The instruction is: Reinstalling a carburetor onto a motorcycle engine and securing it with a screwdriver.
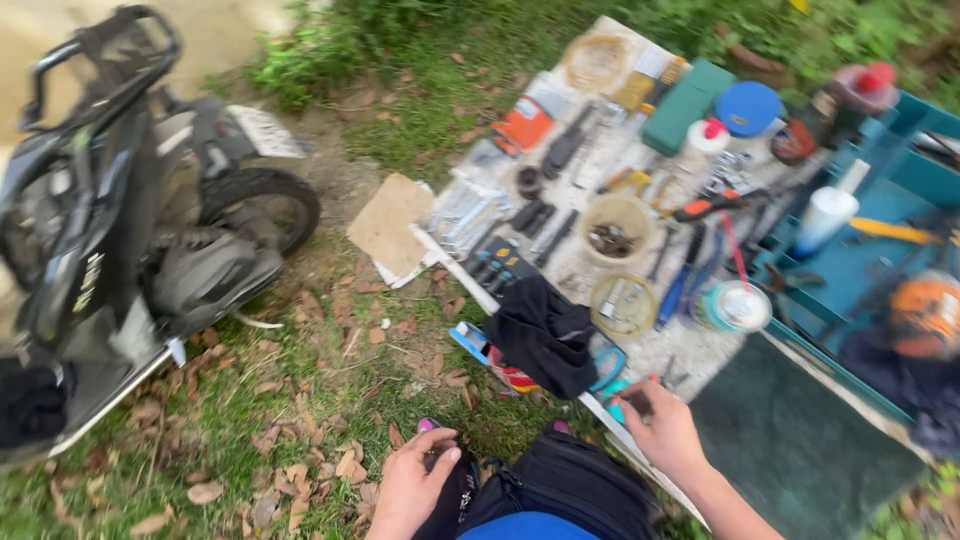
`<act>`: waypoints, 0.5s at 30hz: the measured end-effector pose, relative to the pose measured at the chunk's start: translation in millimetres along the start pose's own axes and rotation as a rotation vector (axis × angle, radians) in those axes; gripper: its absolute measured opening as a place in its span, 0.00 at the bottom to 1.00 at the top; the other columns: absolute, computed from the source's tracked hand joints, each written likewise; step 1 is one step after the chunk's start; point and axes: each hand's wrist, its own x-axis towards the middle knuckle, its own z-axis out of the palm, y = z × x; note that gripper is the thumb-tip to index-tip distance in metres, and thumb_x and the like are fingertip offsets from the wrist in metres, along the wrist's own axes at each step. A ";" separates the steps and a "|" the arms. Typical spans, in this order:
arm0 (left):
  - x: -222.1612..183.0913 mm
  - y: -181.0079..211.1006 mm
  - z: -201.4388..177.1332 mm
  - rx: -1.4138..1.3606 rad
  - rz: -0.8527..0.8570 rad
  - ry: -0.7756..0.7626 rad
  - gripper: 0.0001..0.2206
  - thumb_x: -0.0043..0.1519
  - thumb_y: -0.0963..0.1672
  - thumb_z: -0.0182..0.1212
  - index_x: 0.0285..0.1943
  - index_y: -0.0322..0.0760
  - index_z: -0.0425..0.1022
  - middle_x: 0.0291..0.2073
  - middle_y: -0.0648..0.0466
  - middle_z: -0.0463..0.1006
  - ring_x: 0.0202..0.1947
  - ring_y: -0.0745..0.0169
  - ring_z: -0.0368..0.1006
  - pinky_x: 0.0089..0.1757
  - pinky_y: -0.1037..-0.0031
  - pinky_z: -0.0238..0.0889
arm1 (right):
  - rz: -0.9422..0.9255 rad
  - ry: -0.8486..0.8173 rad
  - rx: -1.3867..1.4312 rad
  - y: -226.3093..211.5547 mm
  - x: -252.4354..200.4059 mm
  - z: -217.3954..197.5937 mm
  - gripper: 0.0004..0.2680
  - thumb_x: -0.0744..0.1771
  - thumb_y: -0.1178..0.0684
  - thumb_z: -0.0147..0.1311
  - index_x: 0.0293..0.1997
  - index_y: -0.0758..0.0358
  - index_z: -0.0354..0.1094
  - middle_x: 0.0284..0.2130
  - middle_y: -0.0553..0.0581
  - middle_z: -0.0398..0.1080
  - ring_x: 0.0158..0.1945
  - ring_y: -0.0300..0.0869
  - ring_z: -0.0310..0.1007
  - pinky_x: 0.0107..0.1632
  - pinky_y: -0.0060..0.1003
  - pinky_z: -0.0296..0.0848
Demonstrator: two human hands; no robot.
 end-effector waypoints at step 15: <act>22.8 -125.0 -132.7 -0.348 0.042 0.076 0.15 0.67 0.49 0.69 0.62 0.50 0.86 0.53 0.63 0.91 0.52 0.71 0.87 0.62 0.76 0.75 | -0.429 -0.352 0.001 -271.4 39.6 191.3 0.07 0.64 0.52 0.69 0.44 0.49 0.81 0.32 0.45 0.82 0.30 0.34 0.78 0.39 0.31 0.77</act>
